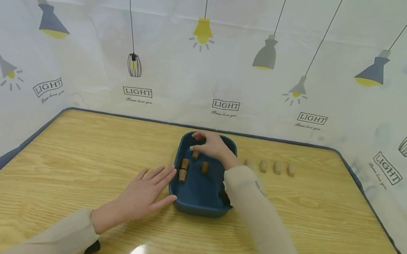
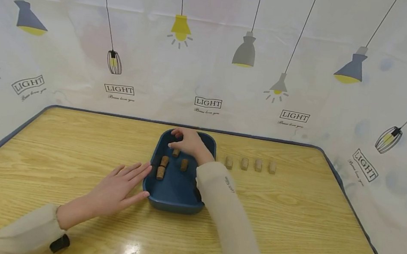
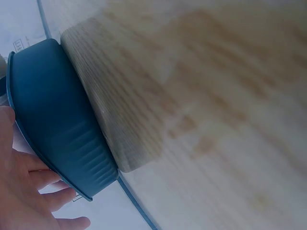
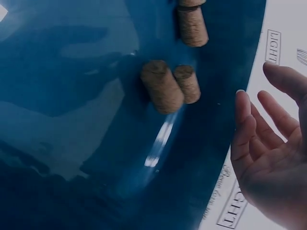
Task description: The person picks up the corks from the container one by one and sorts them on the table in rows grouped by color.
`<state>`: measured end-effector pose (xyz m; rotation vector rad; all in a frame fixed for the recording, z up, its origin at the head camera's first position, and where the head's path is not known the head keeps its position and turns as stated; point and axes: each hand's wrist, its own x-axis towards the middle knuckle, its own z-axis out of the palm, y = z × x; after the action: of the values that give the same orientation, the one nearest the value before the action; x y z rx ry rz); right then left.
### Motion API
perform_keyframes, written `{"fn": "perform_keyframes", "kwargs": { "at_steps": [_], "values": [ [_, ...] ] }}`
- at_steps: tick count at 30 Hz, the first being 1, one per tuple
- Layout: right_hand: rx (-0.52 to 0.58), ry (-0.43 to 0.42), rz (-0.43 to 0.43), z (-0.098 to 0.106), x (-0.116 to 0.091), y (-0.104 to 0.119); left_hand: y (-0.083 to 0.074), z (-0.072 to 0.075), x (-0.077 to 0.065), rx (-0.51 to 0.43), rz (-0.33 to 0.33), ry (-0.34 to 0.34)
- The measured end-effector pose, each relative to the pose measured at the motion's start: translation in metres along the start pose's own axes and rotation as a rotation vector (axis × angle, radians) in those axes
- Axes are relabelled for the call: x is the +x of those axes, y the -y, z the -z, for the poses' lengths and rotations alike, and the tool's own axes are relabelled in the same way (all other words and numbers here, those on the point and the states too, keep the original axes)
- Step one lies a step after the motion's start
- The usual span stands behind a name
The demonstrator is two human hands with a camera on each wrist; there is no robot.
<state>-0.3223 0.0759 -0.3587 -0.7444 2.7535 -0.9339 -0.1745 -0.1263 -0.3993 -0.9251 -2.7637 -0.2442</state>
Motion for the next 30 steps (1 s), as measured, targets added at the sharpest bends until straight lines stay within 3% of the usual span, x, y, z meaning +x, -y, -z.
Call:
{"fn": "perform_keyframes", "kwargs": {
  "at_steps": [15,30],
  "values": [
    [-0.048,0.040,-0.071,-0.013,0.003,-0.018,0.000,-0.001,0.000,-0.010,-0.008,-0.022],
    [-0.183,0.049,-0.147,-0.024,0.004,-0.020,-0.001,0.000,-0.001,-0.009,-0.012,-0.017]
  ]
}}
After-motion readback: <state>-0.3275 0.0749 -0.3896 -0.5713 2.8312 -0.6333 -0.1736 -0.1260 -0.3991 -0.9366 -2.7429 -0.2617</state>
